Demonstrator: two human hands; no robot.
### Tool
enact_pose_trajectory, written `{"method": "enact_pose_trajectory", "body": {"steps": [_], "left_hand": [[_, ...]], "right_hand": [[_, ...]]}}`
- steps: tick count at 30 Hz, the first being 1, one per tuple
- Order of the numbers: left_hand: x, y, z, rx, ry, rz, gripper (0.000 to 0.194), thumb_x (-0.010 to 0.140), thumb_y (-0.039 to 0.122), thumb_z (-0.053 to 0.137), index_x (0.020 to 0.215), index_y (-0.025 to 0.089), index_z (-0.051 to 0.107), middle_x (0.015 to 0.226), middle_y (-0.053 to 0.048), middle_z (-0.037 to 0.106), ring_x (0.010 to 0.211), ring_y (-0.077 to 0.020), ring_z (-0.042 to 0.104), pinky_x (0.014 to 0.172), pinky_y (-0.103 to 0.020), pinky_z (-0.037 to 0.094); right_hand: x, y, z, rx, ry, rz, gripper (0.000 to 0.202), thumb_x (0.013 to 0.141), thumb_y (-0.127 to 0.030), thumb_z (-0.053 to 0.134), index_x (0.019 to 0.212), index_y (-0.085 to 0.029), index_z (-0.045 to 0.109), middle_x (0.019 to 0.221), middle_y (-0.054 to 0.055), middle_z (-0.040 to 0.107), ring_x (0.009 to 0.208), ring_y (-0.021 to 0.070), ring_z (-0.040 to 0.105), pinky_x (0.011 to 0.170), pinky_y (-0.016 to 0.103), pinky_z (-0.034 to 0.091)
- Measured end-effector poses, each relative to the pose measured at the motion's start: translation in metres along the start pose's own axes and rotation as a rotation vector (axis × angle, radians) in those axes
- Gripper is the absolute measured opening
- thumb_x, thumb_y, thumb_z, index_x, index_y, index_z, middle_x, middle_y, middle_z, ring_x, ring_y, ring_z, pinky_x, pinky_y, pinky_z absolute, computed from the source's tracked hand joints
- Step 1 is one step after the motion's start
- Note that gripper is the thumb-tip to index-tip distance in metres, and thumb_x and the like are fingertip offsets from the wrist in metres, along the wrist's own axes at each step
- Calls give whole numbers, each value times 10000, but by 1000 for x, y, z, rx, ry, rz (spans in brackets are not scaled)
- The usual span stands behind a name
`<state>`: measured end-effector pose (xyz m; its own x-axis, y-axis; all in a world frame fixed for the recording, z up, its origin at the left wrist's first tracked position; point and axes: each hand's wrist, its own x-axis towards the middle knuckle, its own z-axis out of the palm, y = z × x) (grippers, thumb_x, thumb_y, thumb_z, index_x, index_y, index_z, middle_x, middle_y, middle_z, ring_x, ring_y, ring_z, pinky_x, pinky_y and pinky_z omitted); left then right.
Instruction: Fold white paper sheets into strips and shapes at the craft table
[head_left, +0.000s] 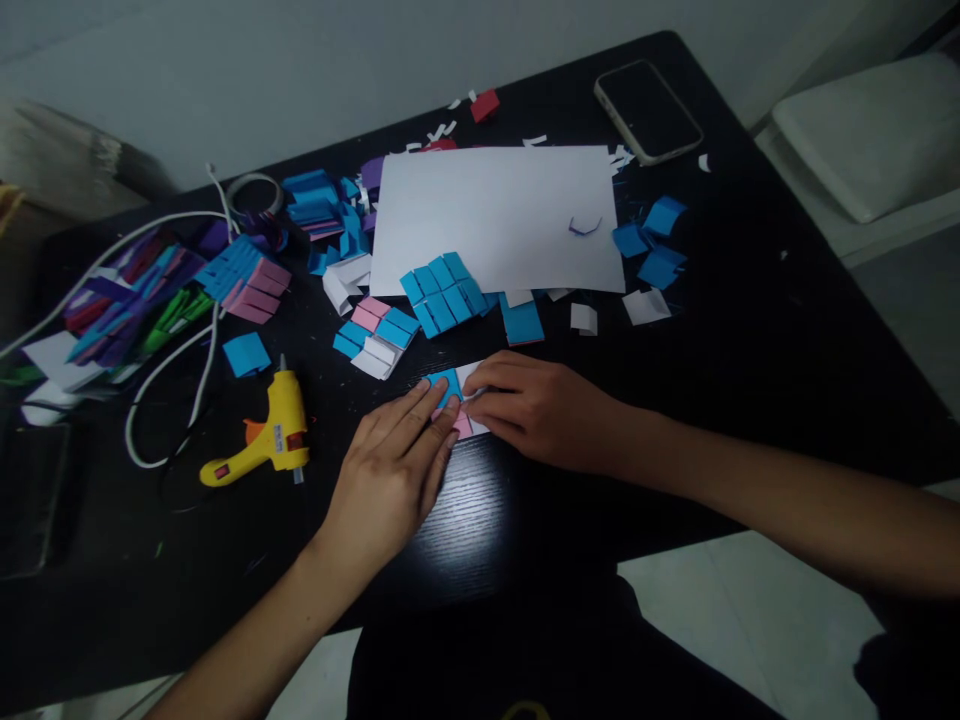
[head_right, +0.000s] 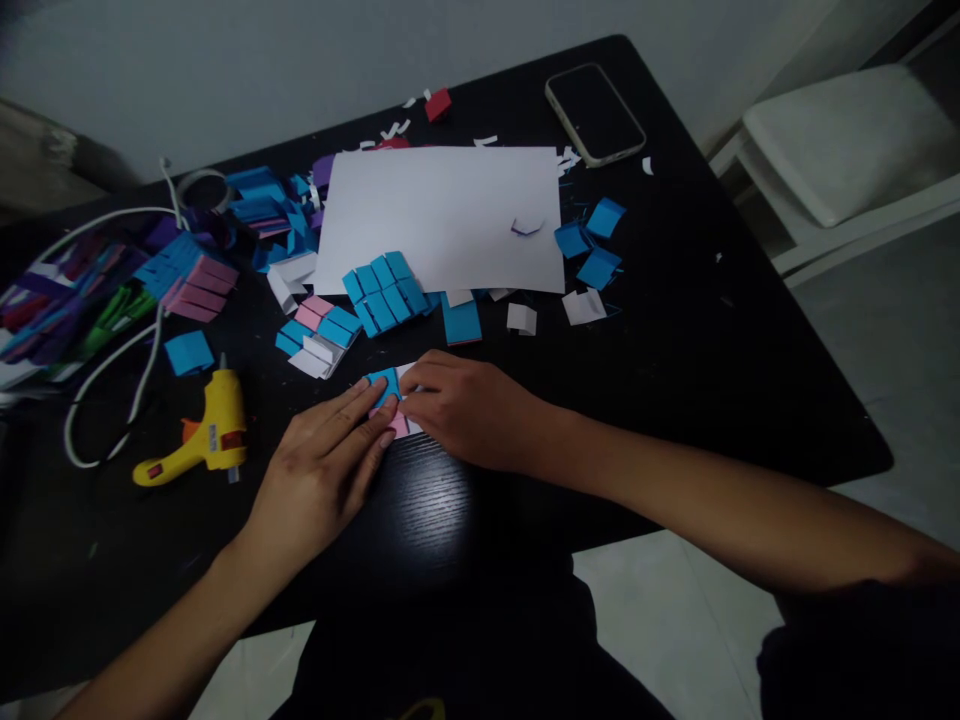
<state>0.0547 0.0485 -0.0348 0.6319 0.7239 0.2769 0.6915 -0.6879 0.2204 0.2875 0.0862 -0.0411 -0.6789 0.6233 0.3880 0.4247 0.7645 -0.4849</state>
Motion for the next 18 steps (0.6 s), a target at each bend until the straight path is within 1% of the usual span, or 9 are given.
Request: {"method": "enact_pose_trajectory", "body": {"steps": [4,8,9,13,18], "left_hand": [[2,0,-1,-6,-6,-29,272,1005,182,613,1269,141,665,1396,-154,685,1327,-314,631,1057,-511,548],[2,1,-2,-6,14,-23,232,1003,181,621,1218,113,675,1367,-164,699,1301,-319,646,1062,-517,540],[2,1,-1,7,31,-16,235,997,182,632,1215,104,679,1357,-171,702,1291,-328,651,1051,-521,544],[0,4,1,69,96,4,240,977,164,662,1197,73,696,1259,-183,736,1202,-346,687,981,-515,574],[0,6,3,63,110,9,250,971,139,664,1209,65,692,1227,-161,754,1180,-332,691,986,-502,573]], "right_hand": [[0,-1,-1,-13,-12,4,240,1023,-85,509,986,-109,745,1094,143,743,1054,239,672,929,411,611],[0,-3,-1,-42,-10,-6,231,1013,-77,503,981,-115,728,1307,184,691,1140,259,675,986,447,602],[0,-3,-1,-52,-17,-17,226,1008,-70,505,988,-107,727,1323,194,686,1165,266,672,1008,452,596],[2,-5,0,-73,-33,-47,227,988,-38,507,1026,-70,729,1229,215,735,1179,286,671,1043,475,586],[4,-6,1,-31,-22,-34,235,977,-44,516,1086,-62,723,1196,217,747,1155,295,677,1021,498,594]]}}
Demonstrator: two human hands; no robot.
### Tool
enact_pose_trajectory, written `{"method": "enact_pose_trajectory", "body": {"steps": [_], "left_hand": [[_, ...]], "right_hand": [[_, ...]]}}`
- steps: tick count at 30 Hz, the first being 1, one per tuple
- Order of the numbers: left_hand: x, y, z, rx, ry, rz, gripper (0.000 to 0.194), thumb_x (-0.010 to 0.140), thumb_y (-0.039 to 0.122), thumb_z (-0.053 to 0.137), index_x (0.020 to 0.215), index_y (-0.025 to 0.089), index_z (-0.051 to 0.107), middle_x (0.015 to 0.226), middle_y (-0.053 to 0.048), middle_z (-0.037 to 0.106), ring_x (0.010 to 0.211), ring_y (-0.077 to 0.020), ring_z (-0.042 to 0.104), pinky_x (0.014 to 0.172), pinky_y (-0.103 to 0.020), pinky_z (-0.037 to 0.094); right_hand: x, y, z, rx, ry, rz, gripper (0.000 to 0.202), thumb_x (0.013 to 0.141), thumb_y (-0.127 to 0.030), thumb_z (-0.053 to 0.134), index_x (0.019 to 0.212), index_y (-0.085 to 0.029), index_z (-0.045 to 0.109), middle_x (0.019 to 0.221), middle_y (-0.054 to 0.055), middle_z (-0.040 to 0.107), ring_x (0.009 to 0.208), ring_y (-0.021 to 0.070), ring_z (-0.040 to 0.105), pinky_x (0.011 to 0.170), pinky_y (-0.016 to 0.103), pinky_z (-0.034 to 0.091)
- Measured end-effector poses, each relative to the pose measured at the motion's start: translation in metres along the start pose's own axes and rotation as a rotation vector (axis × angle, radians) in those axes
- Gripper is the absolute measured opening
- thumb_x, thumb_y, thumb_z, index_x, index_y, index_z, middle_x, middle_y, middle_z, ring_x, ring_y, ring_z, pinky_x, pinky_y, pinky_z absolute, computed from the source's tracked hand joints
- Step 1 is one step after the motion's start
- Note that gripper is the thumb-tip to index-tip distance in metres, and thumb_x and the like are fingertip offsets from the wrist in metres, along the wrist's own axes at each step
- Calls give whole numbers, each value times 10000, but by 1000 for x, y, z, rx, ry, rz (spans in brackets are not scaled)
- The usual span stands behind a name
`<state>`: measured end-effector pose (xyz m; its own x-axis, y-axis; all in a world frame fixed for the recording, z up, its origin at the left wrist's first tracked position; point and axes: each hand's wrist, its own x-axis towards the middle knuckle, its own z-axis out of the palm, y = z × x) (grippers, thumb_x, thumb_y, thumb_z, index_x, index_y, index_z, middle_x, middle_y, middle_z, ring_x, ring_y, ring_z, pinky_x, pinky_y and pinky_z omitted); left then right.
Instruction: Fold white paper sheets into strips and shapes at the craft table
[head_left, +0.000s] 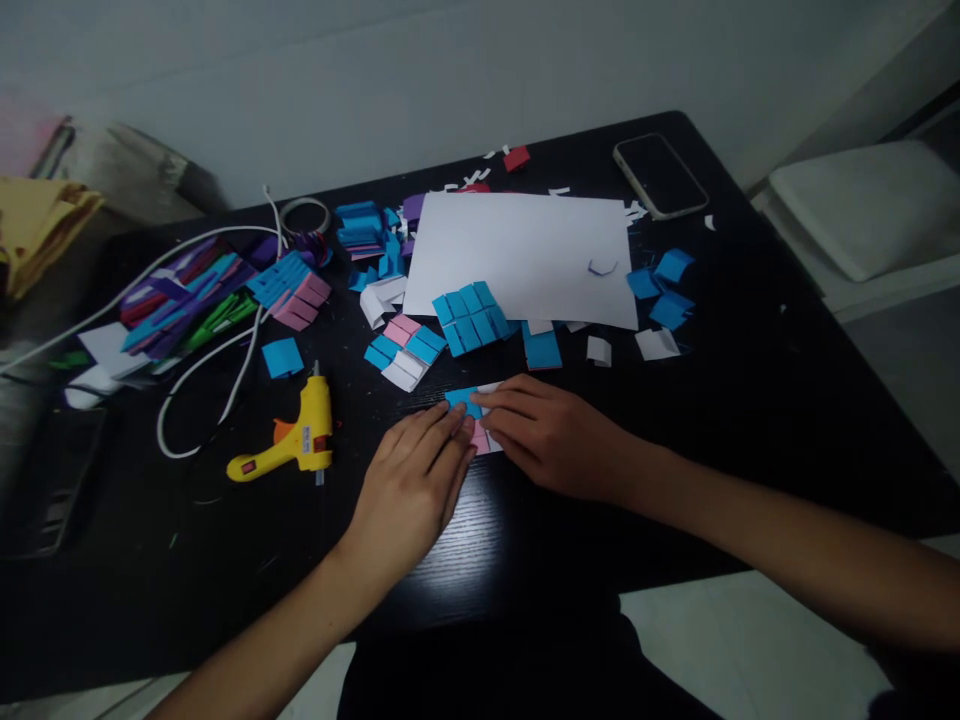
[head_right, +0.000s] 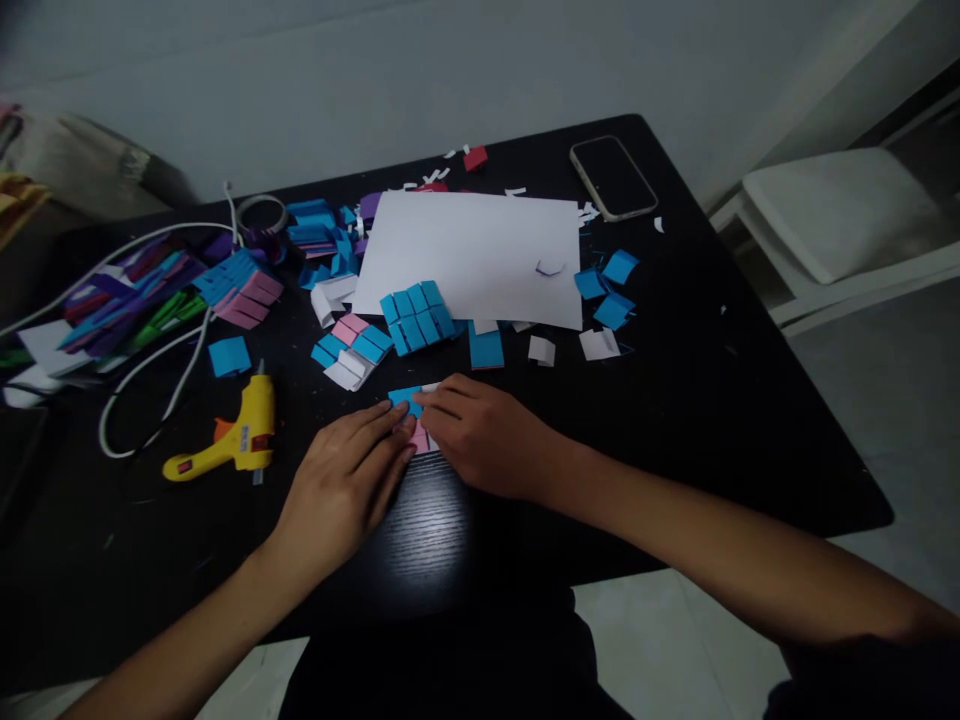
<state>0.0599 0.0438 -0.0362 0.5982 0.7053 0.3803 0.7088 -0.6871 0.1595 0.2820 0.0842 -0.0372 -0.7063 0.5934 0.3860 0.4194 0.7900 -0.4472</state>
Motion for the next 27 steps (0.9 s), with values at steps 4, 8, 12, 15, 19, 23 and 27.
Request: {"method": "enact_pose_trajectory", "body": {"steps": [4,8,12,15,19,23,27], "left_hand": [[-1,-1,0,-37,-9,-19,253,980,148,649,1217,68,687,1233,-166,743,1175,-332,685,980,-506,573],[-2,-4,0,-109,-4,-60,285,983,169,645,1254,84,667,1273,-181,705,1187,-326,664,981,-503,568],[-2,-6,-2,-183,17,-113,287,978,164,646,1260,108,654,1295,-176,674,1200,-306,640,978,-483,550],[-2,-8,-5,-242,32,-143,256,971,156,658,1226,126,657,1256,-153,678,1170,-278,640,964,-450,535],[-3,-10,-8,-301,61,-174,218,975,137,639,1191,147,656,1187,-121,686,1117,-247,648,942,-414,525],[-3,-12,-12,-347,96,-230,205,987,108,593,1177,159,649,1134,-93,694,1075,-212,658,953,-379,530],[-2,-14,-13,-369,111,-324,188,1003,151,581,1186,172,618,1102,-77,704,1036,-199,679,920,-352,560]], "right_hand": [[0,1,1,46,58,34,195,1000,-99,529,1055,-95,716,1181,196,740,1110,281,676,965,477,608],[2,1,5,14,204,152,174,1013,-183,574,1122,-124,696,1141,162,717,1083,277,658,948,475,597],[5,0,8,-87,154,260,374,998,-304,640,1266,-43,655,1245,223,679,1178,344,605,1007,527,560],[7,-2,9,-97,104,279,343,978,-294,663,1207,-40,683,1252,226,674,1182,356,592,1025,539,541],[9,-2,9,-40,110,298,280,942,-292,709,1124,-80,678,1202,209,682,1162,352,603,1007,533,542],[9,-1,8,25,132,316,244,921,-279,728,1092,-137,628,1150,183,687,1115,345,618,953,535,556],[8,-3,7,113,149,366,216,912,-249,727,1064,-193,584,1034,114,686,1007,300,644,879,494,573]]}}
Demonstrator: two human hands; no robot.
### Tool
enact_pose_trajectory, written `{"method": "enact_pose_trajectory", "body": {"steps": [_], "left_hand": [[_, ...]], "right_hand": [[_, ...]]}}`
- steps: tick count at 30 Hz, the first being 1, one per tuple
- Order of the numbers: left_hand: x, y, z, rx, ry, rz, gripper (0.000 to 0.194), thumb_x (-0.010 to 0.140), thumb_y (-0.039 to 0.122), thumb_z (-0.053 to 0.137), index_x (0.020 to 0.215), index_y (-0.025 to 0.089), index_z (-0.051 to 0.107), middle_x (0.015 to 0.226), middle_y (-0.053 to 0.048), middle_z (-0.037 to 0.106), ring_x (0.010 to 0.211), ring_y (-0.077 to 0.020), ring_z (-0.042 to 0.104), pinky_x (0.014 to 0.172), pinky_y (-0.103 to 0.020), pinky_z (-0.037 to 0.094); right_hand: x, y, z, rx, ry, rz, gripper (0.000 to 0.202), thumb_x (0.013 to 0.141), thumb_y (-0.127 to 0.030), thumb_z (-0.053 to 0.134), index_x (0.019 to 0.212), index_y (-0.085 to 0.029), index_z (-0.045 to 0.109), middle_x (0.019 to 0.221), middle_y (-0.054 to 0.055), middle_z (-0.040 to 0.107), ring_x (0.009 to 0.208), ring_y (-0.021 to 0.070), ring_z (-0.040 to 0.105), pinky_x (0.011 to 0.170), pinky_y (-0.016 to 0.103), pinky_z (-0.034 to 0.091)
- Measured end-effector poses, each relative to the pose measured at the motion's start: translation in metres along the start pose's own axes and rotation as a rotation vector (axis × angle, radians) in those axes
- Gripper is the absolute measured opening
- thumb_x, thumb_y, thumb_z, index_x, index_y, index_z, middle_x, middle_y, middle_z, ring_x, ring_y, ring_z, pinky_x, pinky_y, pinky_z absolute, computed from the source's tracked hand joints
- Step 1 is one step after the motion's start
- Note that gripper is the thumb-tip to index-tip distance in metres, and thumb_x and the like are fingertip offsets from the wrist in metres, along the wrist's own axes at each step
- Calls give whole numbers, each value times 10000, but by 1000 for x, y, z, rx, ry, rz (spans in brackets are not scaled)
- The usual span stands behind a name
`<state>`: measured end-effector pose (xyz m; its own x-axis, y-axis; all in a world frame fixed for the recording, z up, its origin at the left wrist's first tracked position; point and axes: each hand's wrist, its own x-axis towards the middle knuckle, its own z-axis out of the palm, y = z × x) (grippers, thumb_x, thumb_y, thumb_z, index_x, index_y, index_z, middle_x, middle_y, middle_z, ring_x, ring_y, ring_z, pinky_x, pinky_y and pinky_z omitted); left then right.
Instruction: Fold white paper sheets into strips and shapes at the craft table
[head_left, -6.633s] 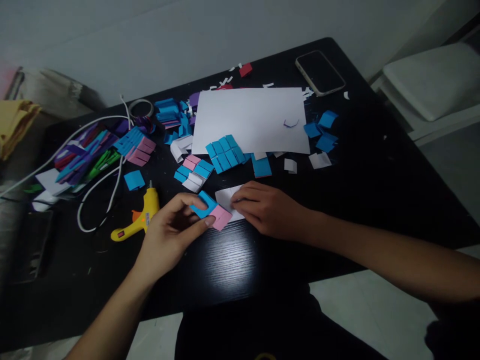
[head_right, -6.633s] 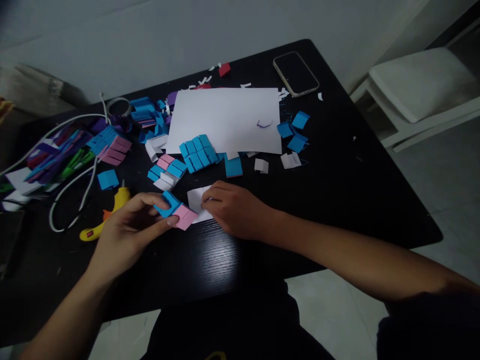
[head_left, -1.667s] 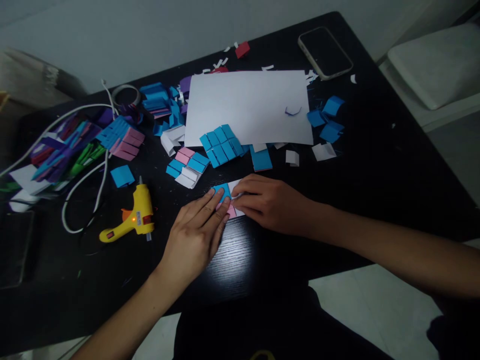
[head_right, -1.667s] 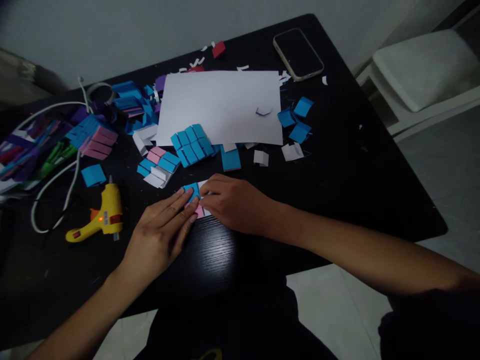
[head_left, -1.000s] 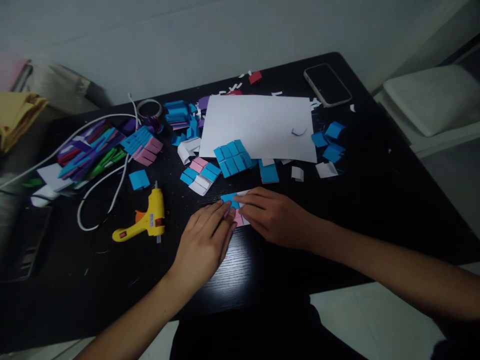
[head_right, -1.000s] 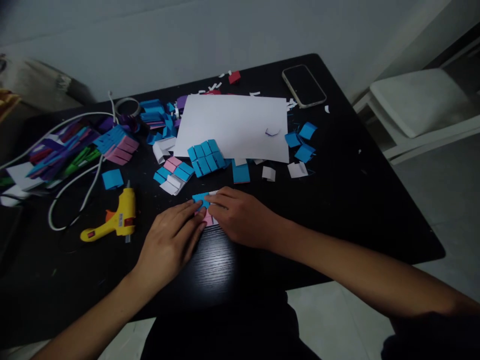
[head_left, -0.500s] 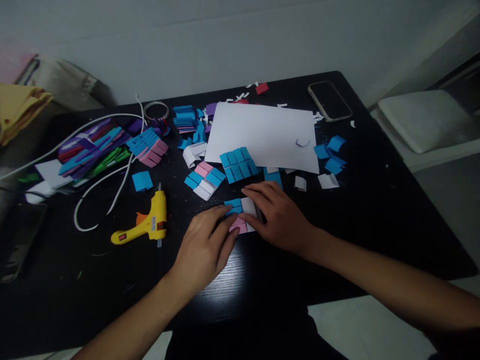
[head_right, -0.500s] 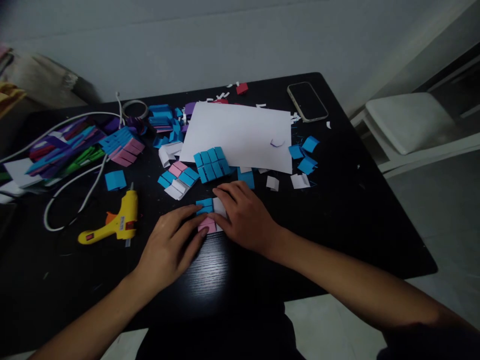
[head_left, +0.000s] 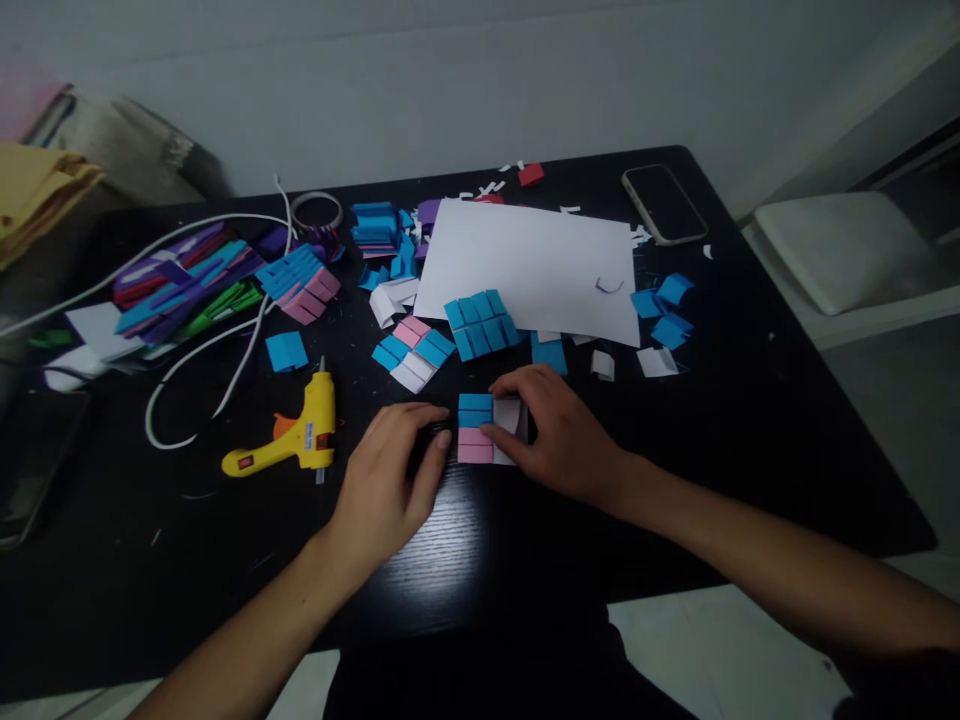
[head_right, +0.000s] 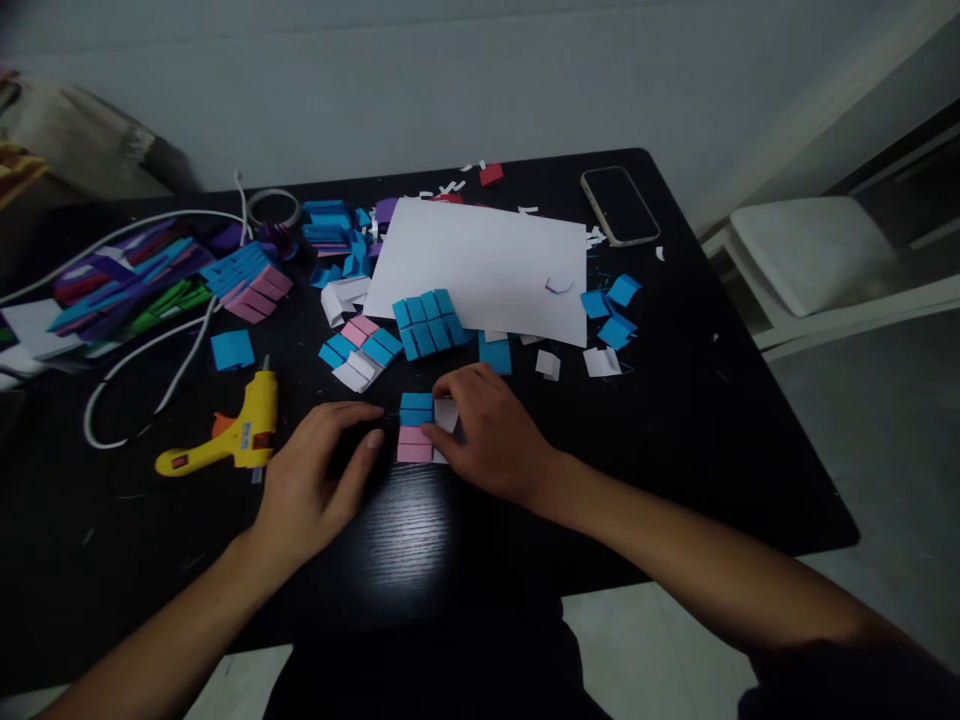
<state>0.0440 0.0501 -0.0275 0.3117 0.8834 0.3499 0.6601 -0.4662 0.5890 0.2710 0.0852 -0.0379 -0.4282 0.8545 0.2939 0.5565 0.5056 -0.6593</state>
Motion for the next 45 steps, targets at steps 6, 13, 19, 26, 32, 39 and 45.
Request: {"method": "enact_pose_trajectory", "body": {"steps": [6,13,19,26,32,39,45], "left_hand": [[-2,-4,4,-100,4,-106,423,939,255,724,1319,192,548,1130,-80,725,1030,-216,719,906,-373,595],[1,1,-1,-335,-30,29,134,941,152,719,1066,190,691,962,-43,739,893,-162,707,788,-293,591],[2,5,-3,-365,28,103,173,915,66,717,1050,175,708,922,-47,748,860,-163,709,742,-294,590],[2,7,-3,-361,48,147,208,901,52,714,1065,180,702,917,-47,754,854,-173,715,741,-319,602],[2,9,-4,-374,48,164,214,902,75,716,1092,175,711,931,-65,751,857,-186,720,733,-332,608],[0,7,-6,-387,45,194,266,882,48,738,1120,167,719,948,-68,752,870,-188,723,740,-334,606],[-1,6,-6,-392,45,197,302,872,22,740,1132,174,715,951,-61,753,876,-186,721,742,-334,607]], "right_hand": [[-1,-9,-5,351,37,197,405,807,-186,834,1114,-226,572,997,28,701,910,203,707,811,354,589],[-2,-19,-12,624,-6,112,186,847,-181,818,983,-207,694,895,5,743,795,146,720,716,269,587],[-2,-20,-14,637,-64,24,181,843,-199,829,1005,-196,750,977,42,758,888,173,731,809,315,599],[-3,-21,-12,696,-12,50,111,864,-249,833,949,-193,788,922,44,796,840,169,766,765,290,622],[-4,-21,-13,698,4,15,97,863,-237,834,948,-202,802,911,51,809,831,180,776,752,308,636],[-5,-20,-12,699,0,-37,99,883,-230,812,981,-218,807,932,52,816,863,193,783,773,332,654],[-5,-19,-11,708,2,-46,133,866,-175,819,994,-210,810,945,57,816,876,193,783,797,334,656]]}}
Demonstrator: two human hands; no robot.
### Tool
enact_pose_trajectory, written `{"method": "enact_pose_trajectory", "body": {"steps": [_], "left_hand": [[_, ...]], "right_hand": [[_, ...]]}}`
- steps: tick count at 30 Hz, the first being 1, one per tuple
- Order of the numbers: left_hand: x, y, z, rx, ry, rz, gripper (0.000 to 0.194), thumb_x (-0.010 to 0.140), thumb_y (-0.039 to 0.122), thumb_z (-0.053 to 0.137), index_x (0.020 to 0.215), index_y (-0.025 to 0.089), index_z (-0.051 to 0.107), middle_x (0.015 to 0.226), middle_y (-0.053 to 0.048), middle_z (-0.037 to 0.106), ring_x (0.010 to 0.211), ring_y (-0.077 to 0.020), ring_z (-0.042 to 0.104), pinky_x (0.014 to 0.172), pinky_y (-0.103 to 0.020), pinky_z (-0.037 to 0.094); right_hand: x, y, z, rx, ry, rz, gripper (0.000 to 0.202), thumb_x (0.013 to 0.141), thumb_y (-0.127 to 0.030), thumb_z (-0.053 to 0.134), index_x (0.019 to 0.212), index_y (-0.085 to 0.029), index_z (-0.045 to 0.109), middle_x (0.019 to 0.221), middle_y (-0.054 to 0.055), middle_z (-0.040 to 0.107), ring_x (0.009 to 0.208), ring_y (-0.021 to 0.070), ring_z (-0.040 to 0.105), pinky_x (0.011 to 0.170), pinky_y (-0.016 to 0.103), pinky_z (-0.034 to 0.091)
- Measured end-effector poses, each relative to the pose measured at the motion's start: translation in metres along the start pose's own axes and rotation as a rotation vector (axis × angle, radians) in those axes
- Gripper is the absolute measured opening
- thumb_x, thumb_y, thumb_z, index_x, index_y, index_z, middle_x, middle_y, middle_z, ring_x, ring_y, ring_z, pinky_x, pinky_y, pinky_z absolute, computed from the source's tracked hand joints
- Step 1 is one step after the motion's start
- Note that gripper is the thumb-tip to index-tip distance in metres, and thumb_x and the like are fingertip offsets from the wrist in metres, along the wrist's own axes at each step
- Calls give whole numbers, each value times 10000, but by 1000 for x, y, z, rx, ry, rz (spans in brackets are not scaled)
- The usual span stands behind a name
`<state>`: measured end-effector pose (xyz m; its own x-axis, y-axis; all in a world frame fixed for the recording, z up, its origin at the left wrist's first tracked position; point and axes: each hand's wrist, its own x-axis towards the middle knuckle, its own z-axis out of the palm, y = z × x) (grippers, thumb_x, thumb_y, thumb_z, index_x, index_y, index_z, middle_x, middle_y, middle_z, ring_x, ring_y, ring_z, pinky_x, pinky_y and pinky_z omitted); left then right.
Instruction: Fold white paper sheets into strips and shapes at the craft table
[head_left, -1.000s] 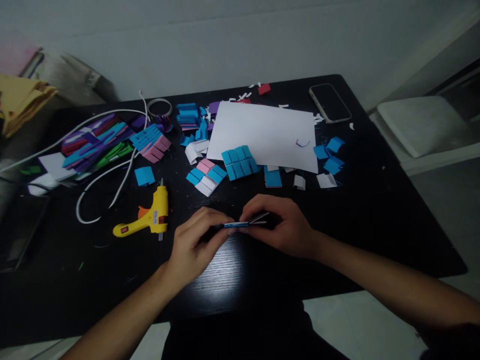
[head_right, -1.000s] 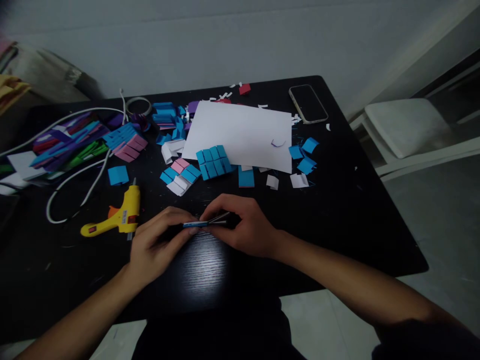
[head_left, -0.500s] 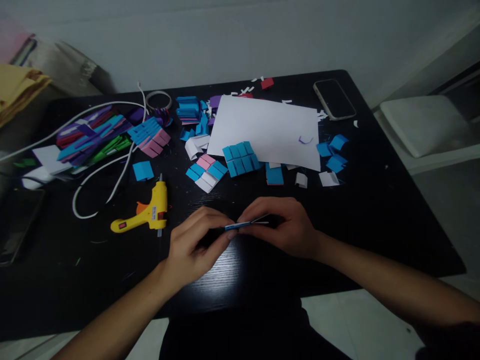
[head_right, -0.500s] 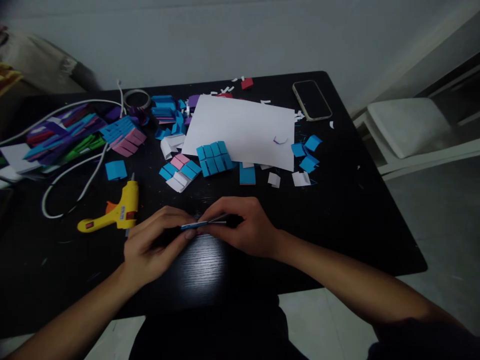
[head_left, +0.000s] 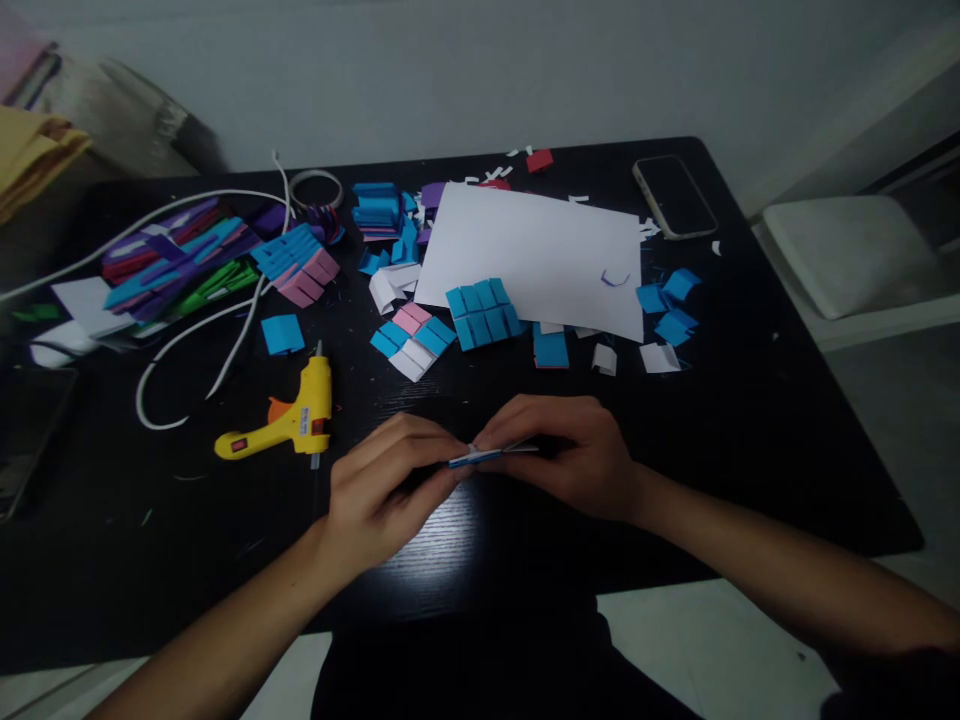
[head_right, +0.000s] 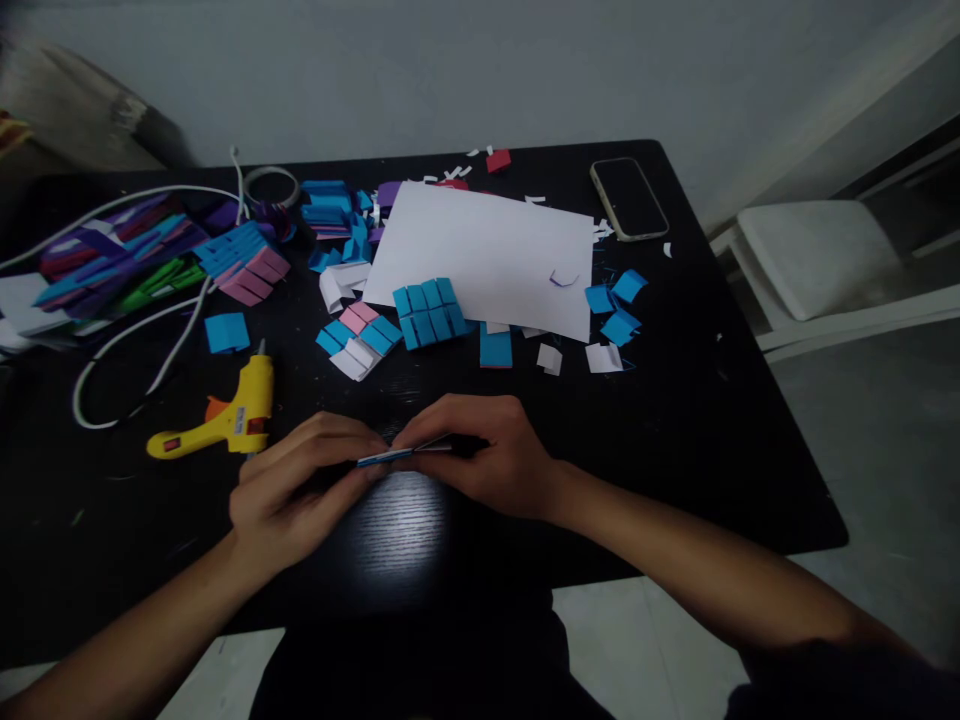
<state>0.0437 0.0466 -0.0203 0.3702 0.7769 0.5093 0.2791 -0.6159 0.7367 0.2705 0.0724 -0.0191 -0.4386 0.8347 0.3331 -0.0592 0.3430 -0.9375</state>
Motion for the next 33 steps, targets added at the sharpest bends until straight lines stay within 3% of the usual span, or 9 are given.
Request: {"method": "enact_pose_trajectory", "body": {"steps": [10,18,24,33], "left_hand": [[3,2,-1,5,6,18,286,879,31,737,1130,167,712,935,-62,754,867,-188,726,745,-336,606],[1,1,5,24,17,-110,215,894,107,739,1090,172,676,915,-49,741,807,-161,705,702,-294,590],[-2,1,2,2,1,-234,183,909,113,685,1080,178,675,927,-53,735,811,-161,702,720,-289,586],[-1,1,2,-19,2,-244,150,906,92,684,1040,159,677,890,-46,705,800,-153,680,725,-283,563]], "right_hand": [[1,-4,-1,-17,9,57,146,851,-198,836,991,-228,805,940,37,818,862,188,785,793,325,656],[-1,-3,0,-17,127,220,254,824,-204,860,1059,-249,773,988,8,810,840,158,781,730,257,642],[-1,-3,0,24,78,205,249,844,-160,822,1076,-227,765,1028,35,802,909,181,777,801,299,642],[0,-3,0,-15,74,176,231,836,-172,836,1052,-229,777,986,20,806,864,160,762,769,275,617]]}}
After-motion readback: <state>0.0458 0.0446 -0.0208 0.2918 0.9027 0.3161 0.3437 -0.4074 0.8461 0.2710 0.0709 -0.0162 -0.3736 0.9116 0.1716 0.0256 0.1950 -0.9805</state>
